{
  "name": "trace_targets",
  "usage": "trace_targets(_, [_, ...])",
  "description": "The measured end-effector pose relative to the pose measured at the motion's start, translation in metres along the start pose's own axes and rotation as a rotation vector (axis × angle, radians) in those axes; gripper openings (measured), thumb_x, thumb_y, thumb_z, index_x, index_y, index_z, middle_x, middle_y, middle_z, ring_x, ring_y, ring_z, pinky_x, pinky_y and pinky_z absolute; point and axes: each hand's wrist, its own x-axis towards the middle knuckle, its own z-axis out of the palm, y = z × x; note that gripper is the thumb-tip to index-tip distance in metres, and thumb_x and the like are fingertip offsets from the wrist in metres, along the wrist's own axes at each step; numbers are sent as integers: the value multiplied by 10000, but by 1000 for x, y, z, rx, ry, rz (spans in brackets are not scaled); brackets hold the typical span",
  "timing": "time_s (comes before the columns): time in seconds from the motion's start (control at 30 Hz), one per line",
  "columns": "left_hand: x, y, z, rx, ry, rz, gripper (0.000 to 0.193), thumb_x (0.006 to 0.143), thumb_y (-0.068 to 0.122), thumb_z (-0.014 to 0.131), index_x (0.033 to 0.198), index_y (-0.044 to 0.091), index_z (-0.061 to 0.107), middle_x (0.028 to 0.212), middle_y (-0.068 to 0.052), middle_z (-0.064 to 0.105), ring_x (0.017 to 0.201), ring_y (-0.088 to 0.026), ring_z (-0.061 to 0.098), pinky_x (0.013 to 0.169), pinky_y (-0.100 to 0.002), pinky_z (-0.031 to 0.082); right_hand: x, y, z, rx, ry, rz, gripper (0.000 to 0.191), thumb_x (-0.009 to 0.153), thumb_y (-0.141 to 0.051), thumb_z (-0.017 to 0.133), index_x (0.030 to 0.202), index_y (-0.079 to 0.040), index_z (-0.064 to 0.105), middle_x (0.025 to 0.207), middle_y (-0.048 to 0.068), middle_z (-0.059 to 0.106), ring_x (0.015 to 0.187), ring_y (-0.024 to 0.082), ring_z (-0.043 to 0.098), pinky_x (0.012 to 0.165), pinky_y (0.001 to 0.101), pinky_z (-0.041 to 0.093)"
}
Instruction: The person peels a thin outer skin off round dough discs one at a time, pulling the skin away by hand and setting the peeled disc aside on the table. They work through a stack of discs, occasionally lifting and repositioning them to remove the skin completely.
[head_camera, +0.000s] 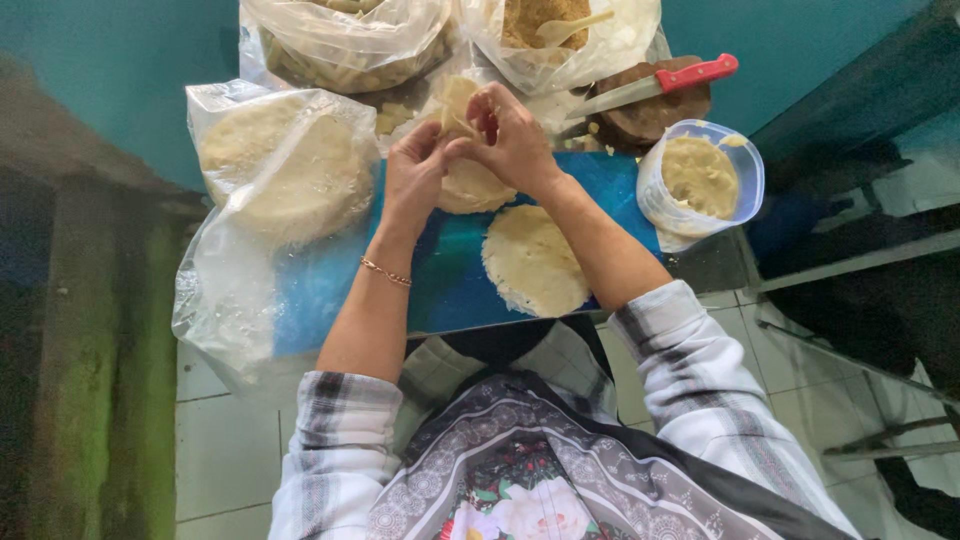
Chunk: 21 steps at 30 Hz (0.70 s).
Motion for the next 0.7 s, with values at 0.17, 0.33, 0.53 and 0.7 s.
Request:
trace_targets(0.17, [-9, 17, 3, -9, -43, -6, 155, 1037, 113, 709, 1092, -32, 720, 907, 46, 674, 800, -27, 551, 703, -222, 458, -5, -6, -12, -163, 67, -189, 262, 1004, -246, 797, 1050, -52, 627, 903, 77, 622, 703, 137, 598, 637, 302, 509])
trace_targets(0.33, [-18, 28, 12, 320, 61, 172, 112, 1021, 91, 703, 1080, -2, 723, 847, 58, 638, 783, -8, 528, 696, -201, 486, -12, 10, -10, -21, 177, -97, 144, 1029, -159, 737, 1045, -43, 653, 942, 44, 663, 743, 97, 622, 631, 266, 510])
trace_targets(0.53, [-20, 34, 14, -9, 18, 180, 140, 1050, 48, 648, 1169, 6, 708, 928, 62, 654, 838, -10, 556, 732, -181, 476, -13, 13, -7, 557, 133, 134, 222, 1141, -270, 661, 1126, -49, 633, 913, -35, 565, 837, 26, 495, 773, 244, 431])
trace_targets(0.7, [-18, 29, 20, -110, -95, 189, 165, 1007, 10, 644, 1170, 31, 655, 1031, 46, 709, 968, -19, 638, 853, -197, 545, -14, -13, 5, 75, 233, 4, 576, 818, -380, 909, 1048, -48, 499, 817, -38, 573, 711, 30, 529, 619, 234, 492])
